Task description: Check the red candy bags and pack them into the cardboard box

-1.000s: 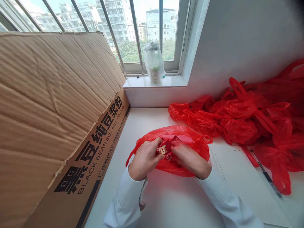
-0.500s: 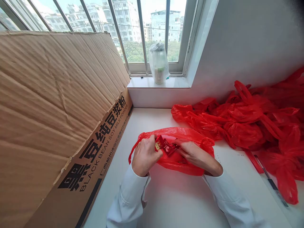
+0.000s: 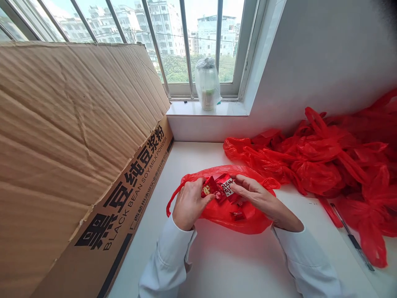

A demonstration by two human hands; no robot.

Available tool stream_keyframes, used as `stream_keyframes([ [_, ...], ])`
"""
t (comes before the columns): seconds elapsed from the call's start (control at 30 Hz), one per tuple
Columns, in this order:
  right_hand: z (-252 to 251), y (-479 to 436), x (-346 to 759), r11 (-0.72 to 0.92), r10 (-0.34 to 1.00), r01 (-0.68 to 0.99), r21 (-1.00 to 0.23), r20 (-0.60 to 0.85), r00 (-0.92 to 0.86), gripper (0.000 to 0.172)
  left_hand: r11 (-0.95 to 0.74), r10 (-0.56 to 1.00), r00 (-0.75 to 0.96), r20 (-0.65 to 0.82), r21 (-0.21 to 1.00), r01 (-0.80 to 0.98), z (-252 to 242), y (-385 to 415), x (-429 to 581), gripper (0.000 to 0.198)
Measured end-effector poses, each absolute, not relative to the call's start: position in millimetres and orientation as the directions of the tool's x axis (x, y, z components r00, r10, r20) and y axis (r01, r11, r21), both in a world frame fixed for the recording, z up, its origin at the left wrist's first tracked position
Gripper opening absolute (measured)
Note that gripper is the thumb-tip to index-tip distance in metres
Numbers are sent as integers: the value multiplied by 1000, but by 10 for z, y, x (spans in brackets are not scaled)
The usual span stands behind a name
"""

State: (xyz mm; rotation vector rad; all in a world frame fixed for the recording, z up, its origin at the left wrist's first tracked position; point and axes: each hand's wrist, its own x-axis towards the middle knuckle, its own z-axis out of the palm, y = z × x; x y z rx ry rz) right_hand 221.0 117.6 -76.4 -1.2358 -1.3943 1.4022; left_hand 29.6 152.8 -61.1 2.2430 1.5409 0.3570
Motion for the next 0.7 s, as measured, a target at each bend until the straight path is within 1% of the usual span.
stream_keyframes([
  [0.07, -783, 1213, 2211, -44, 975, 89, -995, -62, -212, 26, -308, 938, 348, -5, 454, 836, -603, 1526, 299, 32],
  [0.1, -797, 1231, 2218, -19, 982, 111, -994, -39, -186, 24, -300, 941, 340, -4, 455, 838, -600, 1524, 297, 29],
  [0.2, -839, 1264, 2256, 31, 995, 287, -957, 3, -96, 18, -279, 947, 321, -16, 457, 845, -595, 1518, 289, 20],
  [0.27, -849, 1258, 2275, 47, 995, 388, -920, 10, -97, 15, -280, 946, 324, -26, 442, 852, -599, 1520, 288, 18],
  [0.3, -848, 1248, 2277, 60, 994, 411, -910, 16, -110, 14, -284, 944, 328, -31, 430, 857, -603, 1523, 290, 18],
  [0.37, -838, 1223, 2266, 84, 990, 423, -902, 28, -137, 14, -293, 939, 340, -48, 408, 865, -609, 1526, 299, 18],
  [0.47, -807, 1186, 2230, 65, 992, 411, -909, 14, -125, 15, -280, 936, 342, -87, 407, 869, -614, 1524, 318, 9],
  [0.57, -771, 1166, 2208, -25, 992, 369, -929, -70, -109, 10, -244, 944, 310, -112, 395, 886, -615, 1519, 330, 26],
  [0.6, -762, 1164, 2207, -49, 989, 351, -935, -95, -113, 11, -242, 945, 305, -115, 380, 893, -616, 1519, 332, 29],
  [0.7, -754, 1170, 2214, -56, 987, 338, -939, -103, -122, 17, -265, 936, 326, -133, 341, 902, -620, 1521, 328, 29],
])
